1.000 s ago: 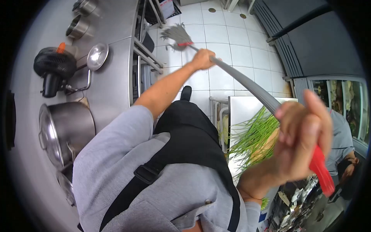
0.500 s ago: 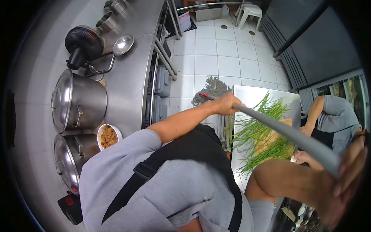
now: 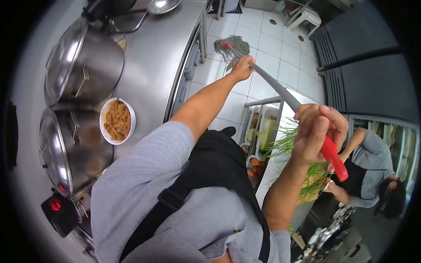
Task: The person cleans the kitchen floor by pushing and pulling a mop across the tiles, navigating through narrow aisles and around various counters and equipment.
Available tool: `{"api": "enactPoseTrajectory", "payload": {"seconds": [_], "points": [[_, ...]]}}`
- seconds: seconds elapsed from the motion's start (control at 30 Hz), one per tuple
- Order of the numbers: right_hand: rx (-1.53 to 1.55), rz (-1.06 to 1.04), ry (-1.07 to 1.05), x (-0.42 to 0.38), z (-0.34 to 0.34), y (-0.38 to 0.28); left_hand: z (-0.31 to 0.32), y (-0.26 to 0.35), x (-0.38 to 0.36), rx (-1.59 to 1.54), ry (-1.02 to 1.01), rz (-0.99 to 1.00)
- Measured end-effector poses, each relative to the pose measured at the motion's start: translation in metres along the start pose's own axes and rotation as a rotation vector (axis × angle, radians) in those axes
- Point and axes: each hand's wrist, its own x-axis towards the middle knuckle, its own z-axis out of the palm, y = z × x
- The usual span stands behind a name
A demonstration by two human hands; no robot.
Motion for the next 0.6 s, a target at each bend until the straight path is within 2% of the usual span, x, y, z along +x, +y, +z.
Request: {"api": "enactPoseTrajectory", "payload": {"seconds": [0.1, 0.13, 0.2, 0.23, 0.27, 0.3, 0.33, 0.37, 0.47, 0.6], "points": [[-0.043, 0.001, -0.038, 0.002, 0.007, -0.031, -0.022, 0.019, -0.042, 0.052, 0.087, -0.002], [-0.048, 0.045, -0.073, 0.009, 0.001, -0.048, -0.023, 0.025, -0.055, 0.044, 0.198, 0.094], [0.014, 0.089, -0.035, 0.031, -0.009, -0.086, -0.045, 0.058, -0.081, -0.014, 0.291, 0.239], [0.069, 0.087, -0.019, 0.045, -0.014, -0.108, -0.056, 0.077, -0.098, -0.064, 0.289, 0.255], [0.129, 0.087, -0.101, 0.057, -0.023, -0.130, -0.065, 0.095, -0.118, -0.115, 0.285, 0.273], [0.188, 0.093, -0.183, 0.070, -0.032, -0.152, -0.072, 0.107, -0.139, -0.138, 0.238, 0.298], [0.208, 0.057, -0.354, 0.079, -0.068, -0.170, -0.080, 0.118, -0.162, -0.159, 0.190, 0.325], [0.221, 0.054, -0.397, 0.086, -0.076, -0.192, -0.087, 0.128, -0.187, -0.188, 0.145, 0.332], [0.227, 0.032, -0.382, 0.090, -0.063, -0.236, -0.114, 0.145, -0.246, -0.349, -0.066, 0.362], [0.237, 0.014, -0.298, 0.071, -0.053, -0.268, -0.113, 0.146, -0.256, -0.344, -0.120, 0.493]]}}
